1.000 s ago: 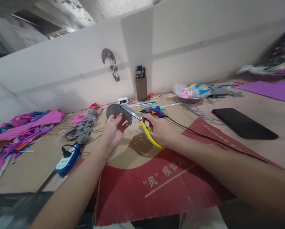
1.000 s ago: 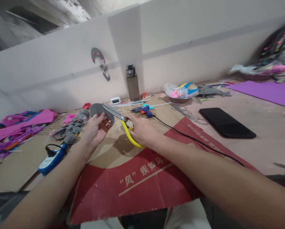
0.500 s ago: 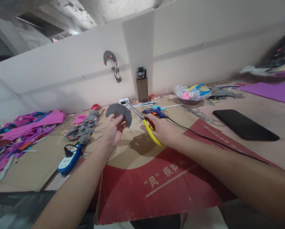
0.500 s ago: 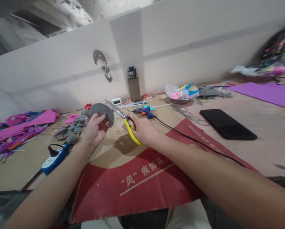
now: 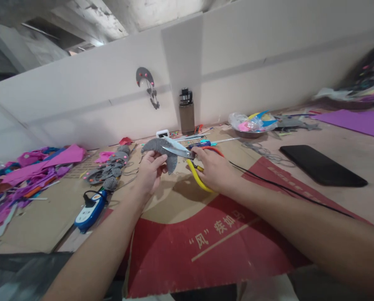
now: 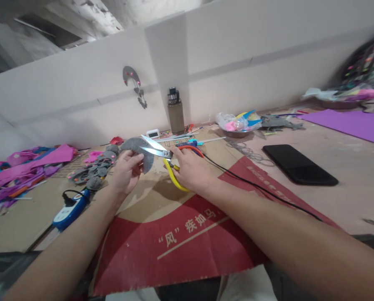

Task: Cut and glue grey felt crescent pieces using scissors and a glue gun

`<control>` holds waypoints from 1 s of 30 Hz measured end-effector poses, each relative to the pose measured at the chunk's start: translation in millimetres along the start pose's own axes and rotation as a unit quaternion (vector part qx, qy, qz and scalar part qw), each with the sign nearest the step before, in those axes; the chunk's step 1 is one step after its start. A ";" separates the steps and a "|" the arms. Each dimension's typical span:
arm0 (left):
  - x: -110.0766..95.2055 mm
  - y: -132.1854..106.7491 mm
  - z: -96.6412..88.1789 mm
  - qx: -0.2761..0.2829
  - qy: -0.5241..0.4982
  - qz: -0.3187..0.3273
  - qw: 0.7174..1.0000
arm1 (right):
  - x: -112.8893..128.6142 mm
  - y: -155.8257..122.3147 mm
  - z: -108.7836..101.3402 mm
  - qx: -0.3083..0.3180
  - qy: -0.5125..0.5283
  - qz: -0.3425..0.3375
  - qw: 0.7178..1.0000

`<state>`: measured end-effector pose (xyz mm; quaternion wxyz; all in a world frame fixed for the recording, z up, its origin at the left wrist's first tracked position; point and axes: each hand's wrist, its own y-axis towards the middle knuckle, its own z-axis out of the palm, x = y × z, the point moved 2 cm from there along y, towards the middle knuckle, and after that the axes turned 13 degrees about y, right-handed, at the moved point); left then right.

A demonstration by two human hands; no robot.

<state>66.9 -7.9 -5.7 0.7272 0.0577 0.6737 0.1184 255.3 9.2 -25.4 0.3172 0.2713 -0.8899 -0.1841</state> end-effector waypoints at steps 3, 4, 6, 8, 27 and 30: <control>-2.9 -1.3 1.5 -0.016 0.005 0.001 1.000 | 1.2 0.8 -4.3 -0.012 -0.055 0.003 0.998; -3.6 -1.5 1.8 -0.020 0.006 0.000 1.000 | 1.9 1.0 -5.1 -0.013 -0.065 0.000 0.998; -4.3 -1.6 2.1 -0.022 0.008 -0.002 1.000 | 2.7 1.0 -5.7 -0.014 -0.079 -0.002 0.997; -4.5 -1.5 2.4 -0.014 0.010 -0.002 1.000 | 3.0 0.6 -5.5 -0.006 -0.089 0.003 0.996; -3.0 -0.9 -0.5 -0.016 0.015 -0.022 1.000 | -2.0 2.0 -6.7 0.023 -0.134 0.007 0.991; -2.9 0.2 -2.0 -0.027 0.007 -0.028 0.999 | -1.7 2.2 -7.1 0.034 -0.155 0.007 0.987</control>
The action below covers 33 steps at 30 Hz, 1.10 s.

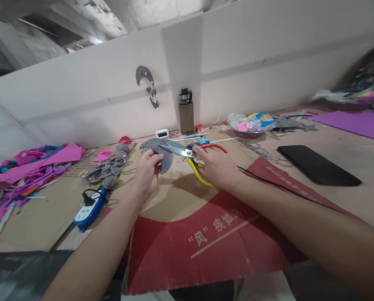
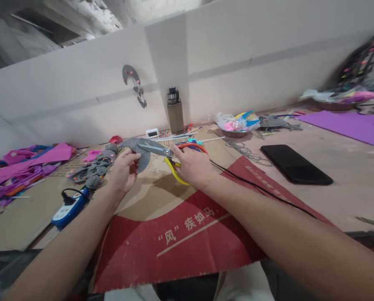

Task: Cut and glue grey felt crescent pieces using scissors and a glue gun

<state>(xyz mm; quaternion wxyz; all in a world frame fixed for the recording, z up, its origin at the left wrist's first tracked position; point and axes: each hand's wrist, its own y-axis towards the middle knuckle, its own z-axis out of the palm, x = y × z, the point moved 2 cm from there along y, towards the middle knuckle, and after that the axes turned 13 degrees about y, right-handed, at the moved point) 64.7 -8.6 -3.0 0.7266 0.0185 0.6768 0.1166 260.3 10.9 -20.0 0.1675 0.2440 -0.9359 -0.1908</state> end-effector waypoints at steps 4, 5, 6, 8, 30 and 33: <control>-0.3 1.6 -2.2 -0.015 -0.003 -0.008 1.000 | -0.5 0.1 -0.5 0.011 -0.020 -0.004 1.000; -0.8 1.8 -2.6 -0.018 -0.003 -0.008 1.000 | -0.7 0.2 -0.8 0.011 -0.025 -0.006 1.000; -1.4 2.0 -2.8 -0.020 -0.005 -0.008 1.000 | -0.9 0.3 -1.0 0.010 -0.029 -0.007 0.999; -2.7 2.1 -3.0 -0.022 -0.013 -0.005 1.000 | -1.2 0.7 -1.0 0.013 -0.035 -0.013 0.999; -3.8 9.6 -11.9 -0.030 -0.001 -0.025 0.999 | -4.3 2.5 3.9 0.030 0.099 0.045 0.994; -2.0 8.5 -11.2 -0.011 0.033 0.004 0.999 | -5.1 4.1 4.1 0.022 0.144 0.043 0.988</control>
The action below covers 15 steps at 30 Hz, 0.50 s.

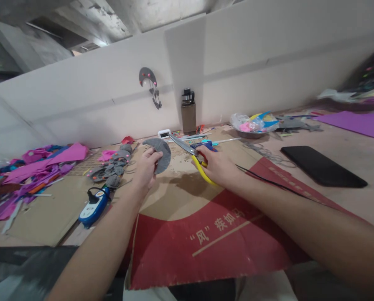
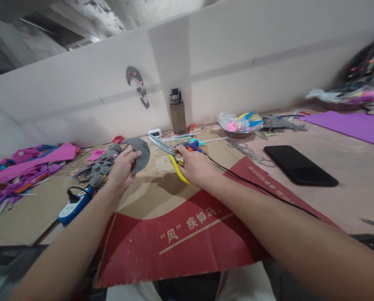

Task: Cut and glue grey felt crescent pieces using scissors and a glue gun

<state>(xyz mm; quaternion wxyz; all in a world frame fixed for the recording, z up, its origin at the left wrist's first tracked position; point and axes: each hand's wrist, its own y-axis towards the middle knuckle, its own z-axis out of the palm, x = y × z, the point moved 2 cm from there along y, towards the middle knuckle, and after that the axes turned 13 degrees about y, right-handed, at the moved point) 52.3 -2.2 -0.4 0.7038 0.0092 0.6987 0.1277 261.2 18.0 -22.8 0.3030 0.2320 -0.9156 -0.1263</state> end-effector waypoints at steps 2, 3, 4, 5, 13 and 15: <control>0.4 -1.1 1.2 0.011 0.013 0.010 1.000 | 0.7 -0.1 0.3 0.002 0.010 -0.007 1.000; 0.4 -1.7 1.7 0.014 0.016 0.014 1.000 | 1.4 -0.4 0.7 0.004 0.012 -0.011 1.000; 0.1 -2.1 1.8 0.015 0.017 0.017 1.000 | 2.1 -0.9 1.2 0.005 0.012 -0.017 1.000; -0.3 -2.5 1.6 0.015 0.018 0.018 1.000 | 2.8 -1.5 1.7 0.005 0.009 -0.022 1.000; -3.4 -0.7 -5.2 -0.014 -0.002 -0.019 1.000 | 1.8 -1.9 5.0 -0.020 -0.050 -0.057 0.997; -3.5 0.0 -6.1 -0.020 -0.010 -0.022 1.000 | 0.2 -1.9 5.6 -0.025 -0.074 -0.060 0.995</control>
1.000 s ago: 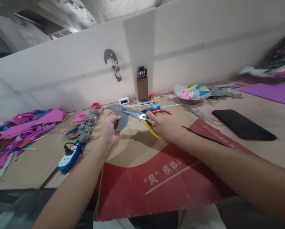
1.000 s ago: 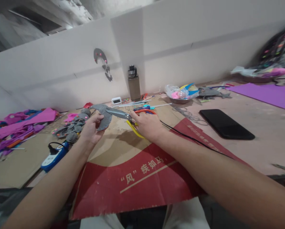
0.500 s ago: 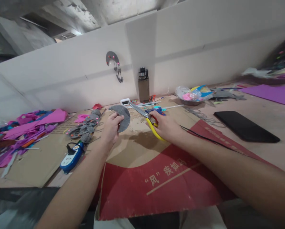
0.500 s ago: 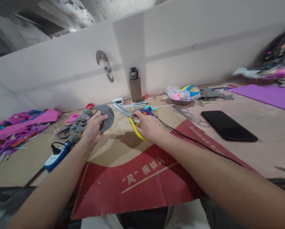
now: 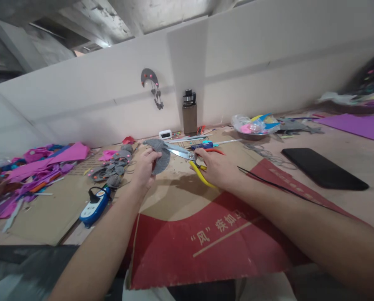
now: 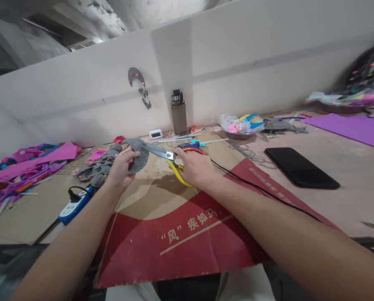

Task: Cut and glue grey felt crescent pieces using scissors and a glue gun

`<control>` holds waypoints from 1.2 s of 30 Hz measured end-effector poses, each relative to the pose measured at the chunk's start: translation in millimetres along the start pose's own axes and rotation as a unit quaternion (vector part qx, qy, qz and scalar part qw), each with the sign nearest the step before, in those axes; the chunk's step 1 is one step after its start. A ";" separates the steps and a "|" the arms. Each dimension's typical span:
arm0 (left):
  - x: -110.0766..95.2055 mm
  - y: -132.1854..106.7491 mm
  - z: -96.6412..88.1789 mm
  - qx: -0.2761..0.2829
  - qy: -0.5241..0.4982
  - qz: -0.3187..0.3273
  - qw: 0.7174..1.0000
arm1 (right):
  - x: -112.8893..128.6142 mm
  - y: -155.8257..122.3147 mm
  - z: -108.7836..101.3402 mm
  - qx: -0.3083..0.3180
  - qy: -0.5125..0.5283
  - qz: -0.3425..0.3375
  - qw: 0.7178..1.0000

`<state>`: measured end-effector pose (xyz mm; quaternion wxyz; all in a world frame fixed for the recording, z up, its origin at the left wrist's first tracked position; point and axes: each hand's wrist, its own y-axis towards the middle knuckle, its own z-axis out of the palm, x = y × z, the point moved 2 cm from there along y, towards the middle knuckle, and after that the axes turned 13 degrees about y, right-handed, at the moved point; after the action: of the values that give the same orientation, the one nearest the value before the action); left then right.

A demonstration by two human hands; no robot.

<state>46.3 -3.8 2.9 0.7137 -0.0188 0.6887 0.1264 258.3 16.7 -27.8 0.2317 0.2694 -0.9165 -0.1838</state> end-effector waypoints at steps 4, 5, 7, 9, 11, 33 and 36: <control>0.7 1.1 -0.3 -0.003 -0.007 -0.006 1.000 | -1.9 -0.4 -0.3 0.010 -0.042 -0.009 0.999; 1.0 1.3 -0.4 -0.004 -0.010 -0.006 1.000 | -1.9 -0.3 -1.0 0.017 -0.050 -0.014 0.998; 1.9 2.0 -0.7 -0.008 -0.017 -0.012 1.000 | -1.5 0.0 -3.1 0.029 -0.075 -0.022 0.997; 2.8 2.8 -1.4 -0.014 -0.020 -0.017 1.000 | -1.0 0.3 -5.9 0.036 -0.098 -0.023 0.994; 3.5 3.7 -2.0 -0.013 -0.016 -0.018 1.000 | -0.5 0.6 -8.3 0.039 -0.109 -0.023 0.993; -1.6 3.9 -2.1 0.008 0.012 -0.034 0.999 | -1.0 -1.1 -3.8 0.051 -0.040 0.021 0.998; -2.0 2.6 0.5 0.036 0.023 -0.015 0.999 | -0.8 -0.3 -3.0 0.039 0.009 0.048 0.998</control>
<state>46.2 -1.5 5.3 0.6996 -0.0067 0.7088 0.0905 260.6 16.3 -25.7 0.2381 0.2357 -0.9326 -0.1343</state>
